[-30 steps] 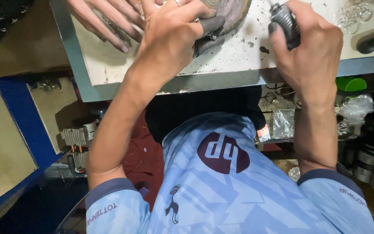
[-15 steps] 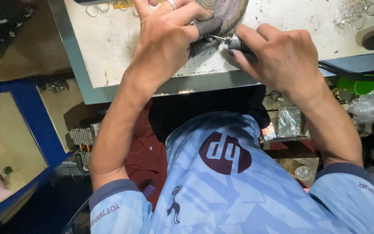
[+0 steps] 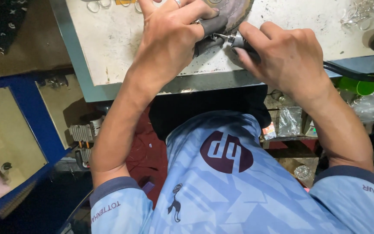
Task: Polishing small metal rings using a stationary buffing wheel and a hand-held rotary tool at a jewelry workbench.
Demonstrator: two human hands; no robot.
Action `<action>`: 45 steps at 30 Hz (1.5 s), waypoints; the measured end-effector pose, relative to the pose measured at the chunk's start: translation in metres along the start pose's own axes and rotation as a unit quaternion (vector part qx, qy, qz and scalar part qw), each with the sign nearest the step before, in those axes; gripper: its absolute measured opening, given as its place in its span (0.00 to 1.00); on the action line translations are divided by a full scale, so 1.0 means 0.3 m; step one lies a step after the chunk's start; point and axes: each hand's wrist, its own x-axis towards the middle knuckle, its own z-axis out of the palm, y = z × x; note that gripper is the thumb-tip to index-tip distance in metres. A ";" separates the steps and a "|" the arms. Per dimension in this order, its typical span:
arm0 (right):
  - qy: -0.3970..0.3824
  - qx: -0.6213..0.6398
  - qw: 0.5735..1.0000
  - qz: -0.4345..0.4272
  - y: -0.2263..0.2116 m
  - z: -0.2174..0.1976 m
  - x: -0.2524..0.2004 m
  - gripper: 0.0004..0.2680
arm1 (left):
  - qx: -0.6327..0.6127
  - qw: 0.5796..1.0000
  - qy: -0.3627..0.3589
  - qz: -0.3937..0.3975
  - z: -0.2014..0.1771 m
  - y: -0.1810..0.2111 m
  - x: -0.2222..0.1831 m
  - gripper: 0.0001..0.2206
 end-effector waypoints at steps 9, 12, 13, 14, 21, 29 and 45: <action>-0.002 0.010 1.000 -0.012 0.004 0.001 -0.003 0.14 | -0.018 1.000 0.009 -0.005 0.016 -0.005 -0.008 0.09; -0.007 0.013 1.000 -0.015 0.007 -0.001 -0.002 0.14 | -0.014 1.000 0.010 0.004 0.013 -0.009 -0.005 0.09; -0.007 0.012 1.000 -0.016 0.007 -0.002 -0.001 0.14 | -0.014 1.000 0.010 0.004 0.012 -0.008 -0.005 0.09; -0.009 0.013 1.000 -0.016 0.007 -0.002 0.000 0.14 | -0.013 1.000 0.011 0.002 0.011 -0.007 -0.004 0.10; -0.002 0.000 1.000 -0.006 0.002 -0.003 -0.004 0.14 | -0.014 1.000 0.020 -0.003 0.011 -0.001 -0.002 0.11; -0.014 0.041 0.999 0.011 -0.001 -0.004 -0.001 0.14 | -0.016 1.000 0.017 -0.004 0.016 -0.002 -0.004 0.11; -0.035 0.060 0.998 0.005 0.015 0.007 -0.009 0.14 | -0.044 0.999 0.006 0.002 0.010 -0.005 -0.002 0.11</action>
